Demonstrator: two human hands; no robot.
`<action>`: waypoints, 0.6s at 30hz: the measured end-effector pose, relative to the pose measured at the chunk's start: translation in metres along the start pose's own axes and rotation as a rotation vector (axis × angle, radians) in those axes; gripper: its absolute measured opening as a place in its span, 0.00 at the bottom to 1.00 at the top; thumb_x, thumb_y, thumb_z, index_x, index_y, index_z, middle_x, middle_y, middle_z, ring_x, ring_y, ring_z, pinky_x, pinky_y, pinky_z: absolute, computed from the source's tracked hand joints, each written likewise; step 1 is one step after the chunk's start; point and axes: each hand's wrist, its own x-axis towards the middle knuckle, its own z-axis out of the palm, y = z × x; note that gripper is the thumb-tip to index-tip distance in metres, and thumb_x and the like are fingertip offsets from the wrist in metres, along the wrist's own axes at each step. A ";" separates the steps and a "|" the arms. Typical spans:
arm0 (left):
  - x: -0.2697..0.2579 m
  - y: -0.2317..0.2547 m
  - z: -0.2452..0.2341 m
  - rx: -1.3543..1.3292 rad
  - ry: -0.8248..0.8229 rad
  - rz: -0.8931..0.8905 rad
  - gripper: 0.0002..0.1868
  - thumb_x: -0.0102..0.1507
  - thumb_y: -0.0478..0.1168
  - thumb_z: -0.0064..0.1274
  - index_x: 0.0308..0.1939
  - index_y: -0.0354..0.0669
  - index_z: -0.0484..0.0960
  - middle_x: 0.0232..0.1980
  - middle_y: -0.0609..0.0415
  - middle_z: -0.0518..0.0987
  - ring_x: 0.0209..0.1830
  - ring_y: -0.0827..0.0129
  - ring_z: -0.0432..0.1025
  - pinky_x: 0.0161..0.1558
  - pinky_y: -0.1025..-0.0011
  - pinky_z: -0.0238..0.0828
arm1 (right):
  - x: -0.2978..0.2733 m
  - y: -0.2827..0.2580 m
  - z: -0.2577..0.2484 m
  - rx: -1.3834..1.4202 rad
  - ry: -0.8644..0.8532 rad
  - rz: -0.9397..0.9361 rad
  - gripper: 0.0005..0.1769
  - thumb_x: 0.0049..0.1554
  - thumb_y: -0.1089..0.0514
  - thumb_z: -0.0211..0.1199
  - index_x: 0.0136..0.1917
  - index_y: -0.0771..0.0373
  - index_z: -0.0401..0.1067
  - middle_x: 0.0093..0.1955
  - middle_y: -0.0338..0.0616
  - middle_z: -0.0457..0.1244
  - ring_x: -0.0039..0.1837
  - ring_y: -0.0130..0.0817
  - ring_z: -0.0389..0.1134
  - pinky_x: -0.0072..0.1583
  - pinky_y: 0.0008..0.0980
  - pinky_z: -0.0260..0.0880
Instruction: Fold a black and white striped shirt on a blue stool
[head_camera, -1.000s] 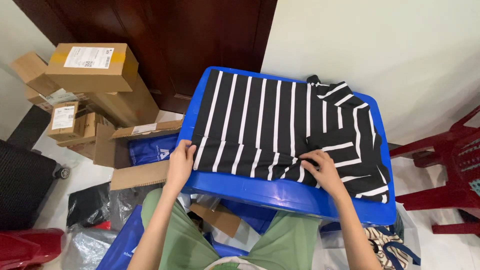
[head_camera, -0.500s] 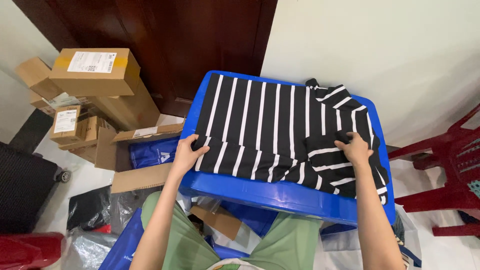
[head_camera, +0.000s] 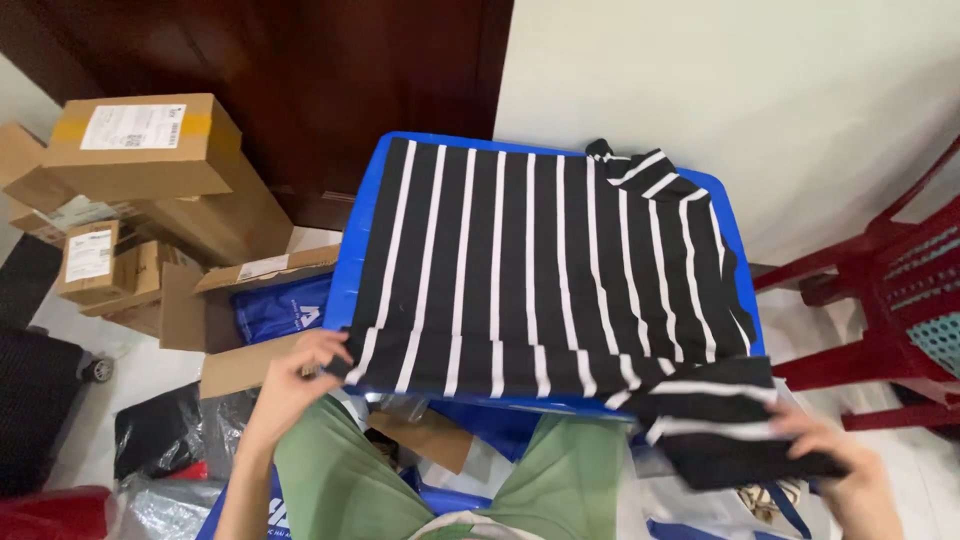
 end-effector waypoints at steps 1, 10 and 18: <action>-0.011 -0.003 0.001 0.036 0.011 -0.056 0.08 0.45 0.29 0.56 0.23 0.45 0.75 0.39 0.57 0.79 0.54 0.62 0.68 0.59 0.61 0.58 | -0.019 0.006 -0.002 0.056 -0.220 0.090 0.12 0.49 0.52 0.58 0.41 0.62 0.71 0.54 0.58 0.64 0.68 0.55 0.57 0.67 0.54 0.50; -0.075 -0.049 0.023 0.277 0.121 -0.292 0.10 0.48 0.29 0.47 0.28 0.47 0.81 0.48 0.53 0.69 0.48 0.67 0.68 0.55 0.70 0.59 | -0.076 0.029 0.039 -0.078 -0.076 1.023 0.17 0.52 0.71 0.49 0.45 0.70 0.79 0.59 0.52 0.68 0.65 0.41 0.63 0.69 0.42 0.53; -0.057 -0.021 0.044 0.315 0.186 -0.787 0.27 0.52 0.58 0.48 0.43 0.42 0.81 0.45 0.51 0.70 0.50 0.65 0.65 0.54 0.69 0.57 | -0.035 0.024 0.076 -0.148 0.494 0.896 0.20 0.57 0.54 0.55 0.57 0.71 0.65 0.48 0.58 0.63 0.50 0.43 0.64 0.50 0.37 0.61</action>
